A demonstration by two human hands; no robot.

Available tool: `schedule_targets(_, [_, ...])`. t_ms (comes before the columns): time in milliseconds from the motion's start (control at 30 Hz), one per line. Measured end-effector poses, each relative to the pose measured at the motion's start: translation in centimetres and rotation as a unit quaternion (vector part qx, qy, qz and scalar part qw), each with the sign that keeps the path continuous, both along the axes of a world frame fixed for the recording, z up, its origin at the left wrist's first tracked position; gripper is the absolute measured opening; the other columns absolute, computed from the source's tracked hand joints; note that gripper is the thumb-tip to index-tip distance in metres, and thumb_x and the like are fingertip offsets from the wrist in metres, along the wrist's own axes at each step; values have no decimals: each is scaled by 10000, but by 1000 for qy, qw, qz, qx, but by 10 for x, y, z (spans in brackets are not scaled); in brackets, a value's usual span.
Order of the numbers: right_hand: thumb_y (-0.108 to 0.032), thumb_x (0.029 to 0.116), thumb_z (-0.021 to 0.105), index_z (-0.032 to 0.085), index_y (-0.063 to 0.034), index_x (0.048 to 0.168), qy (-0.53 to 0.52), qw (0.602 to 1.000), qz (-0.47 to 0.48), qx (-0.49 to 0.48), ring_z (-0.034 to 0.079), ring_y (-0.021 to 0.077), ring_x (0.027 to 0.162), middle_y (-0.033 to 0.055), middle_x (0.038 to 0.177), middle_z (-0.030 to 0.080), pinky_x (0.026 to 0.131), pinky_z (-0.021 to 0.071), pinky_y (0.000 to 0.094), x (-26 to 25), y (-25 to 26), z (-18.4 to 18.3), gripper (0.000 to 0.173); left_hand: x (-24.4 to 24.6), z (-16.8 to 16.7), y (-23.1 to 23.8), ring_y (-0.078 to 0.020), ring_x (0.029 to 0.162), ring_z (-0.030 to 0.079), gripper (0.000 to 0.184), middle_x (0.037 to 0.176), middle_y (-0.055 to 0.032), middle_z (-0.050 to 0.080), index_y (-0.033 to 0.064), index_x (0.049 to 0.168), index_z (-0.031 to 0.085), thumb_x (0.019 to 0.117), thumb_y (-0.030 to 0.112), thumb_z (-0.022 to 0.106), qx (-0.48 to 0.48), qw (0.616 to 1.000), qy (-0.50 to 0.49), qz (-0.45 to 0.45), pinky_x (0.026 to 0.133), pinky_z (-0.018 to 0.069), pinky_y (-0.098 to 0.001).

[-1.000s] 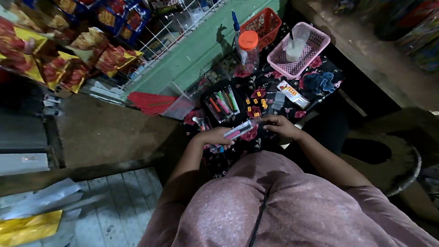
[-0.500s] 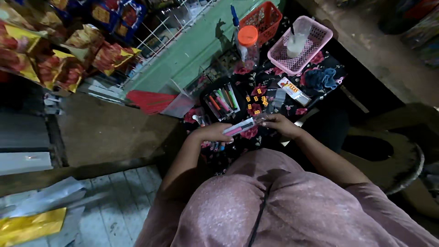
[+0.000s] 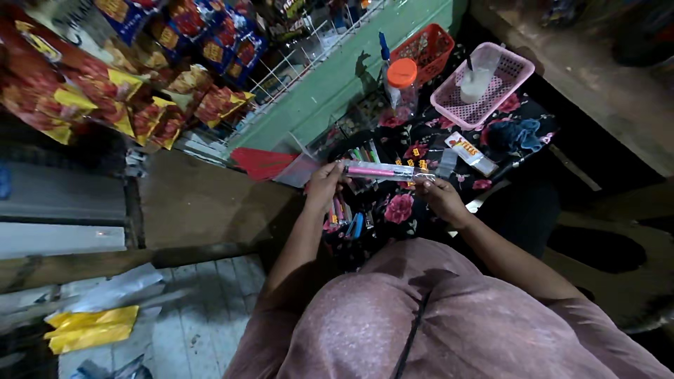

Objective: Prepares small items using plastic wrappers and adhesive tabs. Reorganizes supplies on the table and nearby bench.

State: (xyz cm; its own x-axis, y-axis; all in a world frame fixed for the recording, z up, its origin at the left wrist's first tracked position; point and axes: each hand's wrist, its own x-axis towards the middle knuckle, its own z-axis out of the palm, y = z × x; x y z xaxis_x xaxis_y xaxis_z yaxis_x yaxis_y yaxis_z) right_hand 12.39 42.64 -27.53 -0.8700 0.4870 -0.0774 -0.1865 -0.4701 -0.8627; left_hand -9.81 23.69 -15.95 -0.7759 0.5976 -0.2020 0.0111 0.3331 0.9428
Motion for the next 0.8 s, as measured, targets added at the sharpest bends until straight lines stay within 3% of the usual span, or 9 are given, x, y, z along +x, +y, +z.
schedule_targets(100, [-92,1060,416,666,-51,1150,8,1000,-9,-14,686,89,971,0,1077,728,935,562,307,0,0,-4,269,1,-5,3,-95,995,648,236,1116,-123,702,-12,1153,731,1018,136,607,8,973,232,-6,906,526,-258])
schedule_targets(200, [-102,1057,433,653,-49,1171,-2,1000,-7,-27,683,103,1003,6,1117,713,948,562,321,0,0,-8,253,8,5,8,-202,1006,670,228,1086,-186,703,-20,1097,746,1016,140,606,-12,923,383,-23,917,535,-323])
schedule_targets(267, [-128,1052,445,633,-58,1194,-10,999,1,-47,673,114,1026,10,1143,696,940,562,327,1,-1,-10,246,16,15,10,-217,984,659,241,1076,-191,689,-41,1096,711,1036,137,560,-18,918,392,-61,904,529,-348])
schedule_targets(400, [-238,1045,486,551,-101,1306,2,993,22,-116,686,152,1058,22,1175,702,906,577,348,3,1,-11,303,37,51,12,30,835,605,197,982,9,664,-4,1086,654,1043,149,537,44,952,251,-169,763,524,-165])
schedule_targets(533, [-374,1025,523,560,-156,1307,34,986,38,-161,658,187,1115,13,1176,692,929,567,408,-1,4,-18,359,54,86,14,14,883,627,194,998,-11,681,2,1039,699,1013,158,587,55,925,287,-242,812,541,-171])
schedule_targets(700, [-262,1087,346,581,-152,1196,33,983,40,-176,715,160,970,17,1093,730,818,608,341,1,6,-10,281,54,102,22,29,882,610,199,976,-18,668,-15,1048,706,1015,149,599,93,906,351,-219,804,517,-136])
schedule_targets(800, [-255,1092,377,551,-126,1237,22,980,67,-187,716,157,954,40,1110,714,788,616,309,8,7,-9,261,46,106,20,45,878,605,214,998,-31,671,-24,1072,696,1027,152,584,85,904,384,-170,803,508,-126])
